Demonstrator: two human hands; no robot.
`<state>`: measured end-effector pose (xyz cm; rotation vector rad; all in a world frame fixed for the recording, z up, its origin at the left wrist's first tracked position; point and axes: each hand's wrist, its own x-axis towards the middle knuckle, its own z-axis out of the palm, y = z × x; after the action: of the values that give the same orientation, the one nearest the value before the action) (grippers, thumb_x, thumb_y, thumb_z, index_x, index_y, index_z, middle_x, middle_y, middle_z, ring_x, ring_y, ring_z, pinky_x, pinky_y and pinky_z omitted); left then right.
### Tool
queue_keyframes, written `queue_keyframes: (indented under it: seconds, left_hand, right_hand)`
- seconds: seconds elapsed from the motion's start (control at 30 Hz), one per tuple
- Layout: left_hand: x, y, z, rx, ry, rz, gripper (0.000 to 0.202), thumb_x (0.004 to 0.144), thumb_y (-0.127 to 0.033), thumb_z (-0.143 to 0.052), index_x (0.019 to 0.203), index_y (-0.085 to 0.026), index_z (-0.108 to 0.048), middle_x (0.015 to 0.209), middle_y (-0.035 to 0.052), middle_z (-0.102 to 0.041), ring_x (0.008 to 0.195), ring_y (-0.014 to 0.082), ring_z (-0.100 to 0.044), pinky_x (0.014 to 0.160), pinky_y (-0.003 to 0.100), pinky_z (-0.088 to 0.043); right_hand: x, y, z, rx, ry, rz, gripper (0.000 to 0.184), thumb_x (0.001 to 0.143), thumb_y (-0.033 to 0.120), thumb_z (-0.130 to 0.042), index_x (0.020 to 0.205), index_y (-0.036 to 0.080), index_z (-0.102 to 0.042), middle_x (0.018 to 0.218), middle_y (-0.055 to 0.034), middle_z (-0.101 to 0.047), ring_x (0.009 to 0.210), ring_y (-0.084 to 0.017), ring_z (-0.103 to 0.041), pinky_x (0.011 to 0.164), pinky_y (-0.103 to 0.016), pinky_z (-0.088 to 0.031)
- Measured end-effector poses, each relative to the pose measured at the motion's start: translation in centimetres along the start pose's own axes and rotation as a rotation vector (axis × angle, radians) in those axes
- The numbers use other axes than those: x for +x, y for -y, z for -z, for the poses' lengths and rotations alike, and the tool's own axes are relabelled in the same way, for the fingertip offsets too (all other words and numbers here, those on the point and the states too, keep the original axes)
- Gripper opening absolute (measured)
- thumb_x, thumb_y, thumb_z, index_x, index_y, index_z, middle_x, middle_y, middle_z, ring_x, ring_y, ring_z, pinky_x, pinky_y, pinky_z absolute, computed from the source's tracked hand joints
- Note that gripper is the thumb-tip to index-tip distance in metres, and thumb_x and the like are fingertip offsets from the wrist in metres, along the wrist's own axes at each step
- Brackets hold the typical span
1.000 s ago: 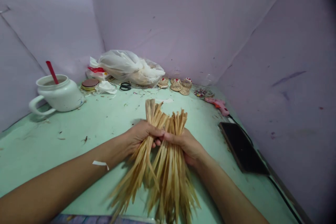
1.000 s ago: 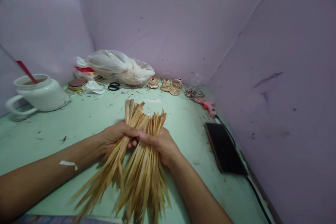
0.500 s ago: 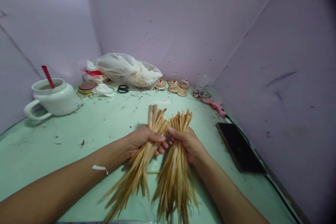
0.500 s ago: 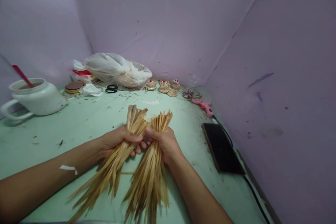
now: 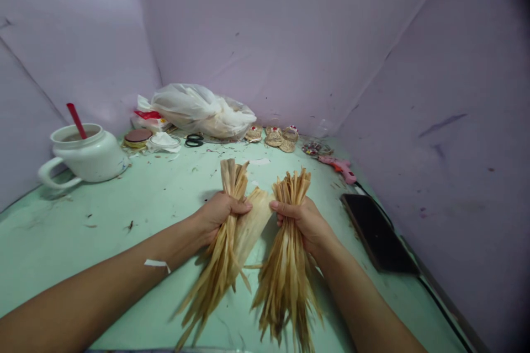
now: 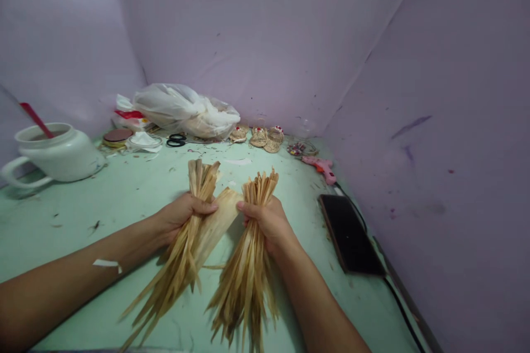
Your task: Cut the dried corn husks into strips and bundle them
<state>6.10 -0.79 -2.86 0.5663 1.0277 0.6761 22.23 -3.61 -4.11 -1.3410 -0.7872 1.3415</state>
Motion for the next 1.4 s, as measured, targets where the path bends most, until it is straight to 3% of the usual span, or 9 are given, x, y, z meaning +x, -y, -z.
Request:
queue_keyframes:
  seconds: [0.17,0.37,0.5,0.7,0.9,1.2,1.4]
  left_hand:
    - [0.1,0.3,-0.1,-0.082,0.044,-0.033,0.015,0.063,-0.001,-0.057,0.076,-0.006,-0.064,0.062,0.0101,-0.067,0.053,0.0203,-0.064,0.057,0.033,-0.053]
    - [0.1,0.6,-0.2,-0.112,0.018,-0.077,0.011,0.066,0.001,-0.054,0.07,-0.006,-0.062,0.055,0.0083,-0.064,0.047,0.0204,-0.062,0.053,0.035,-0.054]
    - [0.1,0.7,-0.2,-0.122,0.043,-0.077,0.018,0.066,0.003,-0.052,0.077,-0.005,-0.064,0.056,0.0095,-0.066,0.048,0.0209,-0.063,0.053,0.035,-0.055]
    - [0.2,0.9,-0.2,-0.139,0.195,-0.055,0.018,0.065,0.001,-0.055,0.079,-0.003,-0.065,0.062,0.0136,-0.068,0.054,0.0231,-0.066,0.059,0.037,-0.056]
    - [0.5,1.1,-0.6,-0.204,-0.062,-0.073,0.014,0.063,0.001,-0.059,0.075,-0.004,-0.064,0.057,0.0088,-0.066,0.05,0.0199,-0.063,0.058,0.037,-0.055]
    - [1.1,1.2,-0.4,-0.218,-0.184,-0.195,0.016,0.06,0.0,-0.063,0.075,-0.006,-0.063,0.057,0.0064,-0.065,0.049,0.0191,-0.062,0.053,0.034,-0.055]
    - [1.2,-0.3,0.3,-0.22,-0.243,-0.133,0.008,0.064,-0.004,-0.062,0.071,-0.008,-0.06,0.046,0.0011,-0.057,0.037,0.0135,-0.054,0.038,0.024,-0.048]
  right_hand:
    - [-0.3,-0.5,-0.6,0.135,-0.005,-0.031,0.029,0.047,0.022,-0.079,0.063,0.013,-0.056,0.047,0.0045,-0.054,0.041,-0.007,-0.048,0.042,-0.019,-0.042]
    - [-0.7,-1.1,-1.5,0.24,0.081,-0.22,0.029,0.043,0.015,-0.078,0.066,0.011,-0.061,0.046,0.0034,-0.055,0.038,-0.006,-0.045,0.038,-0.017,-0.041]
    - [-0.2,-1.3,-1.4,0.251,0.006,-0.184,0.023,0.047,0.016,-0.077,0.062,0.012,-0.059,0.043,0.0041,-0.052,0.037,-0.006,-0.045,0.036,-0.016,-0.039]
    - [0.2,-1.5,-1.3,0.278,-0.049,-0.106,0.029,0.048,0.018,-0.077,0.071,0.013,-0.06,0.048,0.0038,-0.056,0.037,-0.006,-0.045,0.036,-0.018,-0.039]
    - [-0.1,-1.6,-1.6,0.268,-0.069,-0.066,0.032,0.046,0.015,-0.077,0.073,0.013,-0.059,0.05,0.0049,-0.057,0.038,-0.006,-0.045,0.037,-0.018,-0.038]
    - [0.3,-1.7,-1.5,0.318,-0.158,-0.013,0.031,0.047,0.013,-0.076,0.073,0.014,-0.058,0.05,0.0056,-0.055,0.041,-0.007,-0.047,0.038,-0.017,-0.038]
    - [0.9,0.4,0.8,0.315,-0.129,-0.093,0.018,0.053,0.018,-0.073,0.06,0.016,-0.056,0.045,0.0023,-0.055,0.041,-0.012,-0.052,0.042,-0.025,-0.045]
